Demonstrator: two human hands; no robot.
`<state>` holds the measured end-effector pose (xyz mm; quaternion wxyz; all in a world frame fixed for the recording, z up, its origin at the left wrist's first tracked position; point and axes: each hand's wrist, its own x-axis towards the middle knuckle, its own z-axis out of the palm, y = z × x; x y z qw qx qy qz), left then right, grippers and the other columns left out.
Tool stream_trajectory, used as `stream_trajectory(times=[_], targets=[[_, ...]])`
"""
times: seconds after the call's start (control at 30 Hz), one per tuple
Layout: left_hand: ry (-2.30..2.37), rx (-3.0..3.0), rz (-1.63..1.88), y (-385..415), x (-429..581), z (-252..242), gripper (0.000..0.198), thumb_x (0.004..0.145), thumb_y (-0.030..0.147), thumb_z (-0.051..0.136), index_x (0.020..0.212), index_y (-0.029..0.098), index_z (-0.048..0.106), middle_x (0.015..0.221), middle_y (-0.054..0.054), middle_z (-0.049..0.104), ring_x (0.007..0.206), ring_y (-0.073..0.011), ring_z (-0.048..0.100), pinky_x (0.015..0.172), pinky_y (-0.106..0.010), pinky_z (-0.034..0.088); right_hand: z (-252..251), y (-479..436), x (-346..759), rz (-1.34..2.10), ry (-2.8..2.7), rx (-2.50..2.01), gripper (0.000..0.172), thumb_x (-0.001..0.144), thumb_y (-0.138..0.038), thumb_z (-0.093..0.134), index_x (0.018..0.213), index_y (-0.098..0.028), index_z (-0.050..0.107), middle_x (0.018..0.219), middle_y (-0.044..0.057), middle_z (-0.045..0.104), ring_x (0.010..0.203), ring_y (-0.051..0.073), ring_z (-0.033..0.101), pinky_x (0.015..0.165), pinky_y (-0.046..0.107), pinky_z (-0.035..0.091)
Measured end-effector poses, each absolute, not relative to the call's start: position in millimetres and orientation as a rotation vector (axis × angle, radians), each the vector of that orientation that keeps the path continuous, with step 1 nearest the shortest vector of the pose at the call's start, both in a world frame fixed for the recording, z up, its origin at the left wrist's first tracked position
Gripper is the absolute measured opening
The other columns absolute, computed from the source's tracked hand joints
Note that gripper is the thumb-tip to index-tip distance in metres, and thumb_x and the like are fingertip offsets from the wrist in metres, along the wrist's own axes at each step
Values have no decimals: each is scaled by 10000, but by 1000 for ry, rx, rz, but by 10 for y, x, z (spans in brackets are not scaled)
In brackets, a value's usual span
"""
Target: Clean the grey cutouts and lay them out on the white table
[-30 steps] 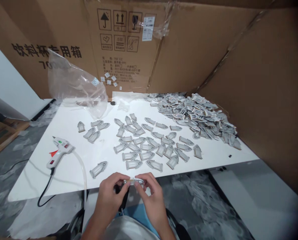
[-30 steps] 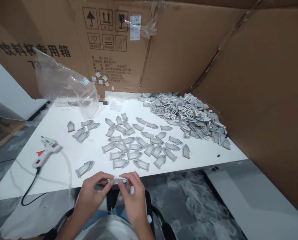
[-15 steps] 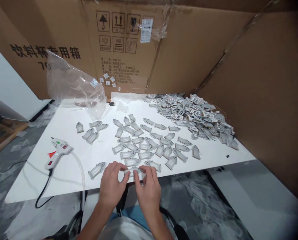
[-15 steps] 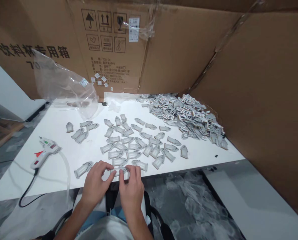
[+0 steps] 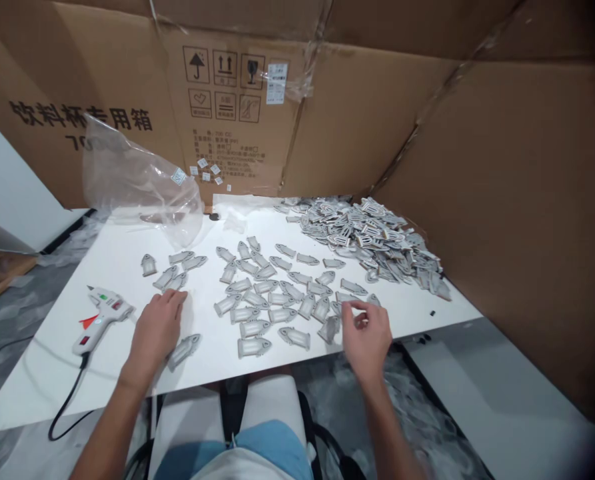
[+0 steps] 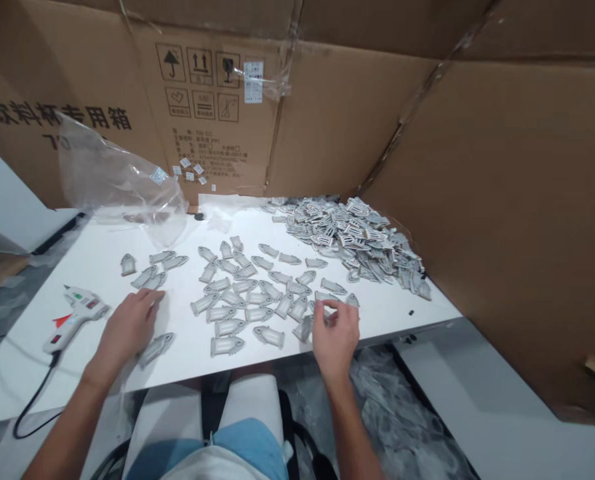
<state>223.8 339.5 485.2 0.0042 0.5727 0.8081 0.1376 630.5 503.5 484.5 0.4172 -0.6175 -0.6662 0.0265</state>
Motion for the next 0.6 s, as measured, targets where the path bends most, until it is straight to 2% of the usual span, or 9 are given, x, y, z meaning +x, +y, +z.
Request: stream_trajectory(times=[0.07, 0.2, 0.33, 0.4, 0.5, 0.6], targets=[[2461, 1820, 349, 3425, 2115, 4825, 431, 1085, 180, 321, 1329, 214, 675, 1288, -133, 701, 1189, -327, 641, 968, -425, 487, 4877, 5392, 6505, 49, -1690, -1610, 320, 964, -486, 568, 960, -195, 700, 970, 94, 620, 847, 248, 594, 895, 407, 500], [2450, 1773, 364, 3469, 2020, 4781, 329, 1086, 275, 401, 1243, 223, 686, 1265, -115, 694, 1201, -320, 641, 933, -416, 494, 4893, 6041, 6782, 24, -1685, -1778, 312, 918, -435, 575, 1003, -163, 704, 1056, 165, 652, 998, 308, 603, 1009, 457, 472], [2416, 1741, 361, 3518, 1935, 4770, 260, 1054, 287, 443, 1199, 222, 648, 1246, -107, 676, 1151, -299, 652, 830, -382, 486, 4854, 6487, 6953, 2, -1616, -2026, 514, 897, -470, 633, 1199, -57, 685, 1273, 313, 631, 1170, 416, 583, 1031, 527, 457], [2379, 1734, 352, 3544, 1883, 4767, 217, 1041, 298, 451, 1103, 231, 648, 1211, -97, 666, 1107, -286, 659, 816, -368, 481, 4828, 6609, 6993, 17, -1615, -2112, 599, 888, -489, 662, 1253, -15, 675, 1315, 354, 626, 1203, 448, 597, 1018, 533, 471], [2318, 1680, 360, 3569, 1829, 4761, 208, 1032, 314, 442, 989, 243, 633, 1143, -76, 656, 1019, -258, 672, 822, -357, 475, 4810, 6704, 7015, 41, -1624, -2177, 638, 889, -485, 674, 1270, 26, 687, 1320, 383, 641, 1222, 457, 628, 1002, 513, 491], [2317, 1608, 451, 3572, 1818, 4751, 179, 1009, 338, 479, 1074, 254, 623, 1166, -61, 671, 992, -245, 686, 825, -349, 474, 4848, 6743, 7049, 108, -1607, -2212, 510, 853, -435, 692, 1120, -8, 768, 1140, 337, 730, 1110, 436, 690, 935, 481, 517]])
